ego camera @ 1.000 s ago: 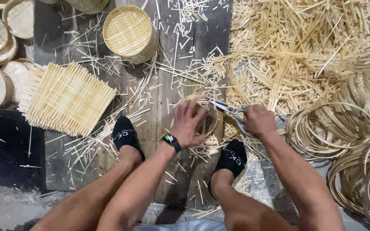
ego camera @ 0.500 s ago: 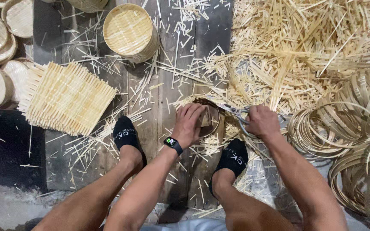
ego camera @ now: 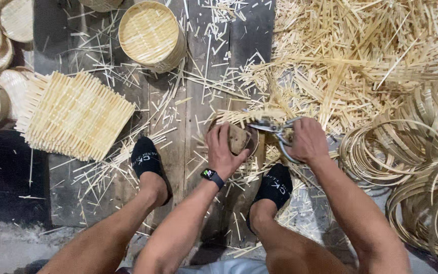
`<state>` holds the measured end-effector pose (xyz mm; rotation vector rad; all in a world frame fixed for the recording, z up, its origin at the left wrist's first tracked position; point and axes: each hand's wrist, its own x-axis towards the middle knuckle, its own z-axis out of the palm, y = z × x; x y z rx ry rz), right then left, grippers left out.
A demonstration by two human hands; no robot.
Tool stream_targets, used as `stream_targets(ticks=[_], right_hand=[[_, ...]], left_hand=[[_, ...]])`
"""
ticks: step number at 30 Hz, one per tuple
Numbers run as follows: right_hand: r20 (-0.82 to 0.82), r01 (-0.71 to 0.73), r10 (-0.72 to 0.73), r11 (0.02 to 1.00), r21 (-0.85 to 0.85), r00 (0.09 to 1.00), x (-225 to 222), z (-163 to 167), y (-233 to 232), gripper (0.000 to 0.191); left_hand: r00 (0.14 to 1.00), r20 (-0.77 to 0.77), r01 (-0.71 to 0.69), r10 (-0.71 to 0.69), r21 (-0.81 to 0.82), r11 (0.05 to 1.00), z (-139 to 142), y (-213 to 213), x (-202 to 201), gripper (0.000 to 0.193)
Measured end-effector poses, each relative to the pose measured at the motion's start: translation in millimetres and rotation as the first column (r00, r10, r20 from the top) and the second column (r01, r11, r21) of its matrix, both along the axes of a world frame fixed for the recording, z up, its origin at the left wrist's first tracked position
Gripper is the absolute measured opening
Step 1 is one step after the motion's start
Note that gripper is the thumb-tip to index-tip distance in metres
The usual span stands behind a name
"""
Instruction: The person sits on the floor assembling round bamboo baskets. They fit a woven bamboo mat into a circular bamboo rim, press the mat edges into the rim, trim excess material with scissors, and place the finished basket onto a stack of completed baskets.
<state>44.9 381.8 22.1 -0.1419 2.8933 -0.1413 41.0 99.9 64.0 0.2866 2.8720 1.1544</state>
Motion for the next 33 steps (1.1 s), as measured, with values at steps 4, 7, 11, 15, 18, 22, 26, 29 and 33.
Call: stream_targets(ticks=[4, 7, 11, 15, 18, 22, 26, 29, 33], right_hand=[[0.009, -0.027, 0.027, 0.999, 0.025, 1.000, -3.6, -1.5, -9.7, 0.056], [0.140, 0.025, -0.029, 0.999, 0.025, 0.990, -3.2, -1.1, -10.9, 0.051], [0.136, 0.038, -0.053, 0.993, 0.109, 0.989, -2.5, 1.4, -14.8, 0.064], [0.222, 0.083, -0.085, 0.996, 0.017, 0.971, -5.3, 7.7, -23.9, 0.047], [0.201, 0.095, -0.087, 0.995, -0.030, 0.976, -4.6, 17.1, -19.9, 0.046], [0.210, 0.100, -0.101, 0.995, 0.017, 0.973, -3.4, 18.7, -15.8, 0.049], [-0.076, -0.018, 0.023, 0.998, 0.062, 0.997, -2.2, 2.7, -22.4, 0.055], [0.057, 0.047, -0.046, 0.999, -0.021, 0.997, 3.0, -2.4, -12.5, 0.047], [0.211, 0.048, -0.057, 0.998, 0.048, 0.976, 2.0, 0.6, -3.5, 0.059]], left_hand=[[0.979, 0.063, 0.198, -0.197, -0.015, 0.980, -10.2, -9.9, -7.4, 0.097], [0.971, 0.107, 0.219, -0.212, -0.051, 0.974, -12.7, -17.6, -10.3, 0.100], [0.971, 0.155, 0.177, -0.181, 0.042, 0.983, -14.6, -16.7, -8.2, 0.094], [0.950, 0.126, 0.275, -0.285, 0.095, 0.957, -17.2, -20.3, -14.3, 0.091], [0.934, 0.110, 0.350, -0.339, -0.103, 0.931, -16.1, -23.6, -16.4, 0.094], [0.949, 0.308, -0.063, 0.062, -0.006, 0.998, -14.8, -4.8, 0.6, 0.104], [0.974, 0.226, -0.005, 0.013, -0.035, 0.999, -20.6, 3.5, 10.0, 0.100], [0.987, 0.155, 0.032, -0.037, 0.035, 0.999, -26.6, -5.5, 8.3, 0.104], [0.989, 0.137, 0.054, -0.057, 0.024, 0.998, -31.0, -11.4, 5.4, 0.103]])
